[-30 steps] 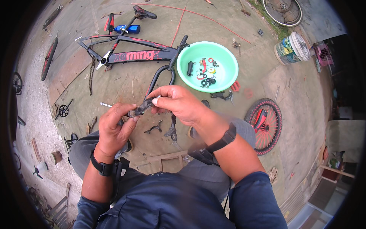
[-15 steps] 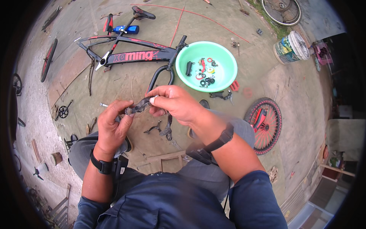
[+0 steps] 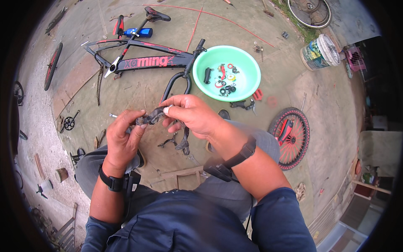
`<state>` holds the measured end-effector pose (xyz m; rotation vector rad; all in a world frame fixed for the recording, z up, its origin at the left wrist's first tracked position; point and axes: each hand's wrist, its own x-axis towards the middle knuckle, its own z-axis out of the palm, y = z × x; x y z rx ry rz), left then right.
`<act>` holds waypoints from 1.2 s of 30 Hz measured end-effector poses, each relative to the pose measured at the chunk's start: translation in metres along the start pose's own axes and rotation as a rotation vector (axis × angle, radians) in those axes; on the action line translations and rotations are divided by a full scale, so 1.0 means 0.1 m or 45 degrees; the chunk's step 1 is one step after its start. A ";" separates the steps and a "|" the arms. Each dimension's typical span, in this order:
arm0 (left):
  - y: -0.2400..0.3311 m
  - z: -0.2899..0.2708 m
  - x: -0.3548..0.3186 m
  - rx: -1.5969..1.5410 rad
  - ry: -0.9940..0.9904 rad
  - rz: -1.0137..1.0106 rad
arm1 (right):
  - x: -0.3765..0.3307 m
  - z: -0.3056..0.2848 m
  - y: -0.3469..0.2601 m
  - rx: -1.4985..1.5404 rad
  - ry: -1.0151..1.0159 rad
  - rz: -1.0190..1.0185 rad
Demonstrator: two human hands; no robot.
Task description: The person assembles a bicycle brake caliper by inserting a spring, aligning brake pads, and threading bolts through the caliper arms. The person holds the caliper with both hands, adjusts the spring tension, and tightens the bolts by hand.
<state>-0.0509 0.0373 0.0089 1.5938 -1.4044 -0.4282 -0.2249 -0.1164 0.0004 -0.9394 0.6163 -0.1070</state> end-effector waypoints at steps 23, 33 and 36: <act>0.18 0.58 -0.16 -1.565 -0.391 -1.150 | 0.05 0.07 0.08 0.185 0.184 -0.108; 0.19 0.59 -0.15 -1.752 -0.369 -1.207 | 0.07 0.12 0.10 0.023 0.206 -0.173; 0.18 0.60 -0.16 -1.778 -0.353 -1.204 | 0.07 0.14 0.10 -0.003 0.180 -0.173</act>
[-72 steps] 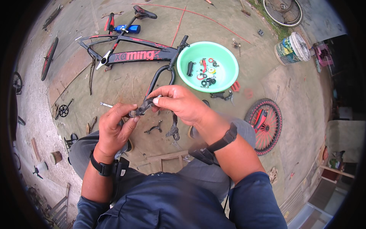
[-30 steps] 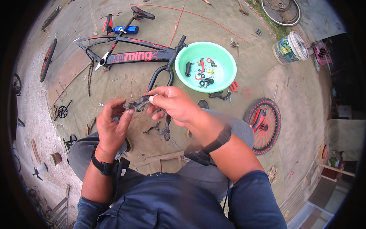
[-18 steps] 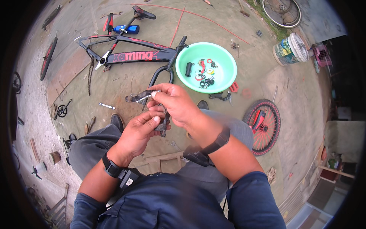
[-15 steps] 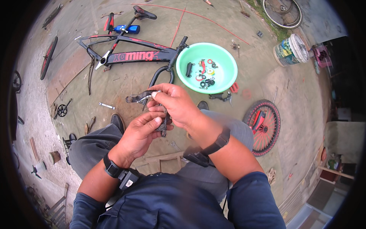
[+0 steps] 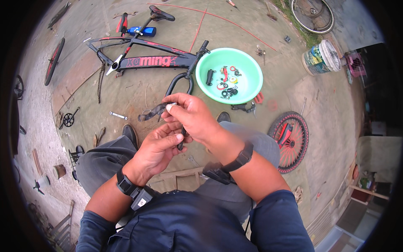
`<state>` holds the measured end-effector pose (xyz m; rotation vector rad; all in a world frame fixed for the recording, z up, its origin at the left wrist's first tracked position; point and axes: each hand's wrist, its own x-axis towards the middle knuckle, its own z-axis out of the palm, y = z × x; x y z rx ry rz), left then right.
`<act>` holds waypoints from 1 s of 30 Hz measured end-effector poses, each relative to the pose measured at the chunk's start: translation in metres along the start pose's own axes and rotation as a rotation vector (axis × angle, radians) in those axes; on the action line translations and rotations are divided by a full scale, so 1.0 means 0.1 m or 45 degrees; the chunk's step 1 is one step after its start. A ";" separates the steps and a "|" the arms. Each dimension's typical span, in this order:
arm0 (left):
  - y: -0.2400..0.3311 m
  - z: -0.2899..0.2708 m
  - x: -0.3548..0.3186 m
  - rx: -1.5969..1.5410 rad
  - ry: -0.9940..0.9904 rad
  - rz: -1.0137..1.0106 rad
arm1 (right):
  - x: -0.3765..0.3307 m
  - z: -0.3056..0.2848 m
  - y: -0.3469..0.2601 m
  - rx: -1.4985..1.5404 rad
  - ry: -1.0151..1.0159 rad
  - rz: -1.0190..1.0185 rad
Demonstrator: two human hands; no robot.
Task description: The person assembles a bicycle brake caliper by inserting a spring, aligning brake pads, and threading bolts through the caliper arms. The person holds the caliper with both hands, adjusts the spring tension, and tightens the bolts by hand.
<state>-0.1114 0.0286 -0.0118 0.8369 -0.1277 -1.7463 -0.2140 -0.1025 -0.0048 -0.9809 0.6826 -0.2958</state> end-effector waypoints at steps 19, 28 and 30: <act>-0.02 -0.01 0.00 0.259 0.078 0.108 | -0.03 0.02 0.01 -0.015 -0.047 -0.059; -0.01 -0.06 0.05 0.262 0.112 0.084 | -0.05 0.04 0.06 -0.041 -0.057 -0.088; -0.02 -0.08 0.06 0.258 0.117 0.099 | -0.04 0.05 0.08 -0.067 -0.067 -0.096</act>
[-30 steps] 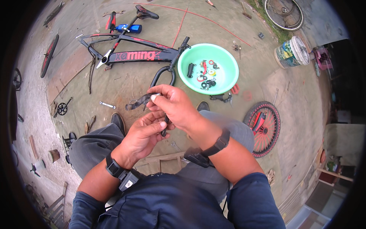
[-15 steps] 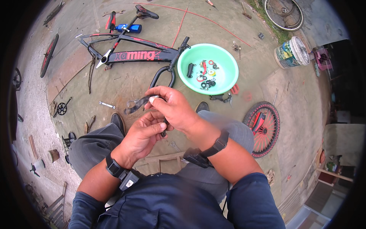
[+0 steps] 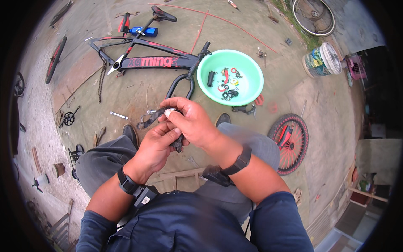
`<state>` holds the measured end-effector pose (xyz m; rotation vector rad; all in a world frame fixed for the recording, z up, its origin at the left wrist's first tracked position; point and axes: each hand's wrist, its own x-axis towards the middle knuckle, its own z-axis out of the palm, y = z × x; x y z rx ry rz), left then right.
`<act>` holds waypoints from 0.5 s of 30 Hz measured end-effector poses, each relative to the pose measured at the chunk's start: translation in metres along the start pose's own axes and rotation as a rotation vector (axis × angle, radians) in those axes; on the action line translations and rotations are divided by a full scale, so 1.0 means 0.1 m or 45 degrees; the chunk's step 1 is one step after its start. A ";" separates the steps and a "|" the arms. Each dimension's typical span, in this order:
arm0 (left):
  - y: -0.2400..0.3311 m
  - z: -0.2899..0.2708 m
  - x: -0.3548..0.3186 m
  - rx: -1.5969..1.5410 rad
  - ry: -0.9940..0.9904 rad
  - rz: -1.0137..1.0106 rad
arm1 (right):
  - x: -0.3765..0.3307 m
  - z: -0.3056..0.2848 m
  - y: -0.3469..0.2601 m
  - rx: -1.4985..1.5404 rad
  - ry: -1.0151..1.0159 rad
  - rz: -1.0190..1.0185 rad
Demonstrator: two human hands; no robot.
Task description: The person assembles a bicycle brake caliper by inserting a spring, aligning brake pads, and threading bolts through the caliper arms. The person holds the caliper with both hands, adjusts the spring tension, and tightens the bolts by hand.
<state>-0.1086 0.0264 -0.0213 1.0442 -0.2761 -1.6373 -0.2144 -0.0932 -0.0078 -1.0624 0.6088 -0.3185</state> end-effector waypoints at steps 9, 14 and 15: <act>-0.03 0.03 0.00 -0.156 0.038 -0.006 | -0.06 0.04 -0.05 -0.043 -0.045 -0.003; -0.03 0.05 -0.01 -0.219 0.052 -0.009 | -0.06 0.03 -0.07 0.002 -0.090 -0.012; -0.03 0.05 -0.01 -0.212 0.044 -0.005 | -0.05 0.03 -0.07 0.008 -0.093 -0.020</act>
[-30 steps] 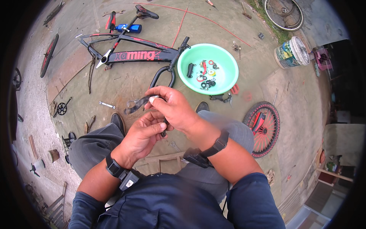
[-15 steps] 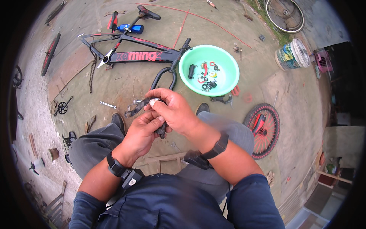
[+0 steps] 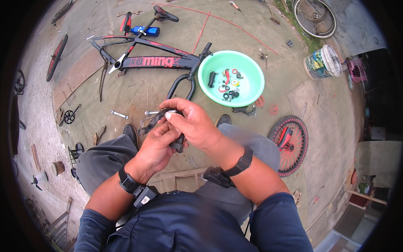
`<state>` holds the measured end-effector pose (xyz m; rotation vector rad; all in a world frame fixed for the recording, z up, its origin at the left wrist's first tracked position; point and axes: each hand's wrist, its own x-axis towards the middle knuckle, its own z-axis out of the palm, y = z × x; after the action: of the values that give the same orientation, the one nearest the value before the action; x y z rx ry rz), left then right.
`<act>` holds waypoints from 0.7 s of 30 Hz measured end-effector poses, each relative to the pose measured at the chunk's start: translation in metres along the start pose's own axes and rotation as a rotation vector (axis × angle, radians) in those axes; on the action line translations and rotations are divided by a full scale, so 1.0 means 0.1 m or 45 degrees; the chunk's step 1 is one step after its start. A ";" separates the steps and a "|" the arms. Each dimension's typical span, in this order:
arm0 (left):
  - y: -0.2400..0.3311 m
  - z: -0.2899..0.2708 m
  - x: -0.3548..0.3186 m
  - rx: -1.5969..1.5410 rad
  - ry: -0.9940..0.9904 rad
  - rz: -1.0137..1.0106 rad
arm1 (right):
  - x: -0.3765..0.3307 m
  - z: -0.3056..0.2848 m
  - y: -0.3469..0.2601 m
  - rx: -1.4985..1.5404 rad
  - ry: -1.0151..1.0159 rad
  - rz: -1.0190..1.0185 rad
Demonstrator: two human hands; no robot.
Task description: The person assembles a bicycle brake caliper by inserting a spring, aligning brake pads, and threading bolts through the caliper arms. The person holds the caliper with both hands, adjusts the spring tension, and tightens the bolts by hand.
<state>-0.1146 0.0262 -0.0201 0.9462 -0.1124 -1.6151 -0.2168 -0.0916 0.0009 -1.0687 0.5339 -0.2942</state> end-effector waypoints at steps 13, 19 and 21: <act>0.00 -0.08 -0.02 -0.002 -0.042 -0.050 | 0.02 -0.08 -0.04 0.187 0.039 -0.106; 0.02 -0.14 -0.01 0.051 0.015 -0.055 | 0.03 -0.10 -0.03 0.151 0.085 -0.138; 0.04 -0.16 -0.01 0.061 0.042 -0.053 | 0.05 -0.13 -0.03 0.050 0.112 -0.138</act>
<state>-0.1016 0.0327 -0.0283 1.0177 -0.1102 -1.6404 -0.2196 -0.1052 -0.0023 -1.0516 0.5473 -0.4467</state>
